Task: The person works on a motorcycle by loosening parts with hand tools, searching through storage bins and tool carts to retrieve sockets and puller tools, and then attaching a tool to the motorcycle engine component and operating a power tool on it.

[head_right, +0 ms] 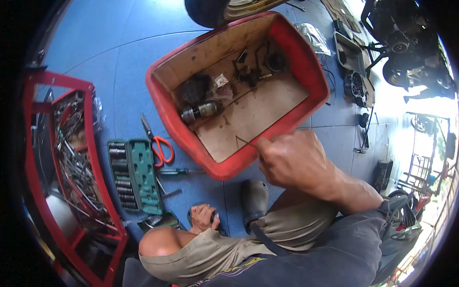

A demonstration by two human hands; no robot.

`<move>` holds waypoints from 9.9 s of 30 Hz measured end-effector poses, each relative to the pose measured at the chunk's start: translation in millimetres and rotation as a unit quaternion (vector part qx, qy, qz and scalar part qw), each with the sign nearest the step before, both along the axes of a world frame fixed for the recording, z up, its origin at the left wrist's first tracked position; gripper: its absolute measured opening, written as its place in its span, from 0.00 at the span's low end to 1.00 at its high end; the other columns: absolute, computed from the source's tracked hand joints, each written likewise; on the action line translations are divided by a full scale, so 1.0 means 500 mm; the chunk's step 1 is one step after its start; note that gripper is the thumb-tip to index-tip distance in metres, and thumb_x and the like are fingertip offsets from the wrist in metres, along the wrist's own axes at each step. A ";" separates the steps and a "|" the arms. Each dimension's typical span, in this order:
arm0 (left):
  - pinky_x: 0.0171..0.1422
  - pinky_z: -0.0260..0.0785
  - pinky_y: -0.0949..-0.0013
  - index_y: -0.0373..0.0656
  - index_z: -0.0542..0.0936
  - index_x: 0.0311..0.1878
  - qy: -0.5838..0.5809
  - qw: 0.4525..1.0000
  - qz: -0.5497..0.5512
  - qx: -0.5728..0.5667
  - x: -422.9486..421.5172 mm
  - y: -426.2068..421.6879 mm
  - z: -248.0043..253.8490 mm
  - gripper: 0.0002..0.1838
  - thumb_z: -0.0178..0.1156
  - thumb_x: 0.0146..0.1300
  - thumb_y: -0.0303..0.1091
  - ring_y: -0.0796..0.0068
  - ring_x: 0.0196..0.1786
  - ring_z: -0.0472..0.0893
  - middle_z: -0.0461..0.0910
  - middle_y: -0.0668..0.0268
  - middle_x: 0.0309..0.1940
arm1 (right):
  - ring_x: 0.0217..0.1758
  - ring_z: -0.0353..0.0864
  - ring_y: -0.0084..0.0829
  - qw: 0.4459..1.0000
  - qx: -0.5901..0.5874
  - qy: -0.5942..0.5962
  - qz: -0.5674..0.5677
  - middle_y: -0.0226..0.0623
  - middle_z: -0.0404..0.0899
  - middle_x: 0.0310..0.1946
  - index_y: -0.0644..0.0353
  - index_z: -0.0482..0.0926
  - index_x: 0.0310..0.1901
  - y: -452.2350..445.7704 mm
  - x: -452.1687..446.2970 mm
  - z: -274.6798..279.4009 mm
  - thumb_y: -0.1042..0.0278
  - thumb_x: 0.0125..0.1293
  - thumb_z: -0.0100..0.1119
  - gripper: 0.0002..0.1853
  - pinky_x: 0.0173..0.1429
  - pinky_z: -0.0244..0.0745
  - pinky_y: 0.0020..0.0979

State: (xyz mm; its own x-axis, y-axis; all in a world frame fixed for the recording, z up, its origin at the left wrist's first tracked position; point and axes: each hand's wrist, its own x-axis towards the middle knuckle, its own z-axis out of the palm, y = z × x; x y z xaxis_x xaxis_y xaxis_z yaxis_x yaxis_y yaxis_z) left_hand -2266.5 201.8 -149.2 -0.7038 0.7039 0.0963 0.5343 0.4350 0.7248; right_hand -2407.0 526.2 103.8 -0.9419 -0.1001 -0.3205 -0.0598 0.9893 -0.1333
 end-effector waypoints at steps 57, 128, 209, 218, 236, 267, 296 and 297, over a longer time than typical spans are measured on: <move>0.67 0.55 0.48 0.34 0.66 0.60 0.084 0.783 0.605 -0.113 -0.281 -0.297 1.455 0.32 0.62 0.52 0.35 0.43 0.64 0.61 0.63 0.46 0.57 | 0.34 0.80 0.56 0.973 -0.046 -0.212 -0.077 0.57 0.78 0.24 0.68 0.78 0.25 -0.058 0.085 0.746 0.61 0.52 0.57 0.15 0.41 0.73 0.46; 0.27 0.68 0.67 0.40 0.71 0.50 -0.026 0.387 0.510 0.768 0.293 -0.206 1.884 0.21 0.49 0.66 0.48 0.67 0.28 0.77 0.77 0.57 0.34 | 0.37 0.80 0.51 0.909 -0.017 -0.091 0.406 0.48 0.79 0.31 0.61 0.77 0.32 -0.038 -0.036 0.788 0.68 0.56 0.52 0.07 0.39 0.76 0.49; 0.18 0.65 0.68 0.41 0.70 0.43 0.350 -0.679 0.471 0.441 2.821 -0.139 1.600 0.27 0.45 0.67 0.60 0.69 0.16 0.73 0.74 0.61 0.21 | 0.20 0.80 0.39 0.080 0.300 0.016 0.950 0.47 0.77 0.18 0.67 0.80 0.27 -1.912 3.350 0.639 0.74 0.58 0.51 0.08 0.24 0.74 0.36; 0.21 0.68 0.66 0.39 0.73 0.35 0.178 -0.728 0.493 0.441 3.182 0.010 1.601 0.26 0.60 0.58 0.58 0.68 0.20 0.76 0.76 0.60 0.24 | 0.24 0.82 0.38 0.107 -0.031 -0.233 0.966 0.46 0.80 0.21 0.66 0.78 0.40 -1.439 3.965 0.898 0.63 0.63 0.53 0.14 0.33 0.75 0.37; 0.44 0.72 0.63 0.32 0.80 0.43 -0.261 -0.129 0.842 0.454 4.030 0.449 1.371 0.27 0.71 0.42 0.42 0.65 0.38 0.81 0.82 0.55 0.33 | 0.45 0.77 0.57 0.269 0.157 -0.256 0.915 0.61 0.78 0.37 0.66 0.75 0.45 -0.889 4.215 0.998 0.61 0.58 0.58 0.18 0.49 0.72 0.49; 0.58 0.65 0.55 0.43 0.71 0.55 -0.154 0.573 0.763 -0.257 4.530 -0.295 0.017 0.26 0.58 0.51 0.38 0.57 0.55 0.71 0.71 0.58 0.49 | 0.31 0.80 0.44 0.404 -0.340 -0.431 0.732 0.49 0.77 0.28 0.63 0.70 0.57 -0.971 4.447 -0.268 0.71 0.63 0.52 0.19 0.37 0.74 0.36; 0.59 0.65 0.56 0.37 0.71 0.56 -0.057 0.222 0.914 -0.334 4.497 -0.217 -0.078 0.23 0.55 0.57 0.35 0.48 0.62 0.67 0.69 0.46 0.55 | 0.14 0.66 0.15 0.485 -0.416 -0.595 0.488 0.30 0.73 0.18 0.65 0.76 0.54 -1.017 4.719 -0.200 0.75 0.63 0.54 0.17 0.14 0.57 0.18; 0.59 0.65 0.56 0.37 0.71 0.56 -0.057 0.222 0.914 -0.335 4.501 -0.214 -0.067 0.23 0.55 0.57 0.35 0.48 0.62 0.67 0.69 0.46 0.55 | 0.15 0.68 0.16 0.489 -0.407 -0.537 0.554 0.30 0.73 0.17 0.64 0.77 0.54 -1.022 4.712 -0.201 0.76 0.63 0.54 0.17 0.16 0.59 0.19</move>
State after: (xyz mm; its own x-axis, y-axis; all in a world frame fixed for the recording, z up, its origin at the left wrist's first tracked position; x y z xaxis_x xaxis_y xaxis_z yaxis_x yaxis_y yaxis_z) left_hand -16.0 94.7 -182.9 0.1567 -0.9377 0.3101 -0.9837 -0.1202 0.1337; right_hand -50.8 15.3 3.4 0.5026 -0.8645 0.0010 0.0385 0.0212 -0.9990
